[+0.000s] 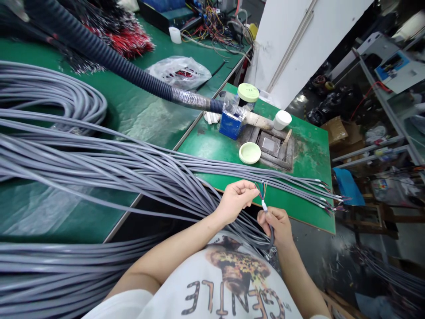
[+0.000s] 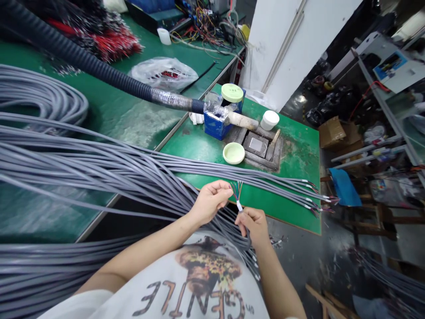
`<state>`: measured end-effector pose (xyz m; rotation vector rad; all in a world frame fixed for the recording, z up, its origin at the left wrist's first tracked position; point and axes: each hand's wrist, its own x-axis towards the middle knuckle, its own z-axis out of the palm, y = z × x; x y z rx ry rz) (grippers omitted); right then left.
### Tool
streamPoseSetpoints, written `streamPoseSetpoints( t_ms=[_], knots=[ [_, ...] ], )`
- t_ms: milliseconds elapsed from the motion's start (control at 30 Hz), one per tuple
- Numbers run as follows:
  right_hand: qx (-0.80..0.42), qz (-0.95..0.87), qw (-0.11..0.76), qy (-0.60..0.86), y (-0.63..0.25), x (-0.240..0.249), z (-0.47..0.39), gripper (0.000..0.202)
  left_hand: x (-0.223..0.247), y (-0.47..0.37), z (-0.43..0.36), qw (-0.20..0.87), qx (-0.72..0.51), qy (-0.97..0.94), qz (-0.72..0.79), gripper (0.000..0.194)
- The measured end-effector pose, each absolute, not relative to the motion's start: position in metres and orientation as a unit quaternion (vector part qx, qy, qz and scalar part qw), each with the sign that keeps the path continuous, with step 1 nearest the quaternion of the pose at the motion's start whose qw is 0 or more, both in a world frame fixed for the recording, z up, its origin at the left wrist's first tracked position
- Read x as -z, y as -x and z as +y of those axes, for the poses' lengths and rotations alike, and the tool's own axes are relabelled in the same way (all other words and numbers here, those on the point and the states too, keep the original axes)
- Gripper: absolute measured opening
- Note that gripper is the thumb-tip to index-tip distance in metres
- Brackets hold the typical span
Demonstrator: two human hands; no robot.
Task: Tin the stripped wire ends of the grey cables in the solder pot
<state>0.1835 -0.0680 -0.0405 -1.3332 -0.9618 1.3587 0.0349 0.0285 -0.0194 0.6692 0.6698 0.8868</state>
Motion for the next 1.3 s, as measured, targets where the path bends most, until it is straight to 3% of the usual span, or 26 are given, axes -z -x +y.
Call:
streamPoseSetpoints(
  t_ms=[333, 700, 900, 1300],
  knots=[
    [-0.588, -0.408, 0.466, 0.521, -0.179, 0.02, -0.051, 0.03, 0.02, -0.032, 0.025, 0.783, -0.419, -0.346, 0.303, 0.03],
    [-0.411, -0.466, 0.497, 0.606, -0.162, -0.022, -0.006, 0.011, 0.017, -0.028, 0.025, 0.741, -0.466, -0.357, 0.326, 0.025],
    [-0.353, -0.518, 0.463, 0.627, -0.16, -0.031, 0.018, 0.023, 0.022, -0.031, 0.036, 0.756, -0.483, -0.303, 0.322, 0.025],
    [-0.421, -0.574, 0.361, 0.603, -0.16, -0.035, 0.038, 0.029, 0.021, -0.021, 0.056, 0.789, -0.48, -0.237, 0.3, 0.024]
  ],
)
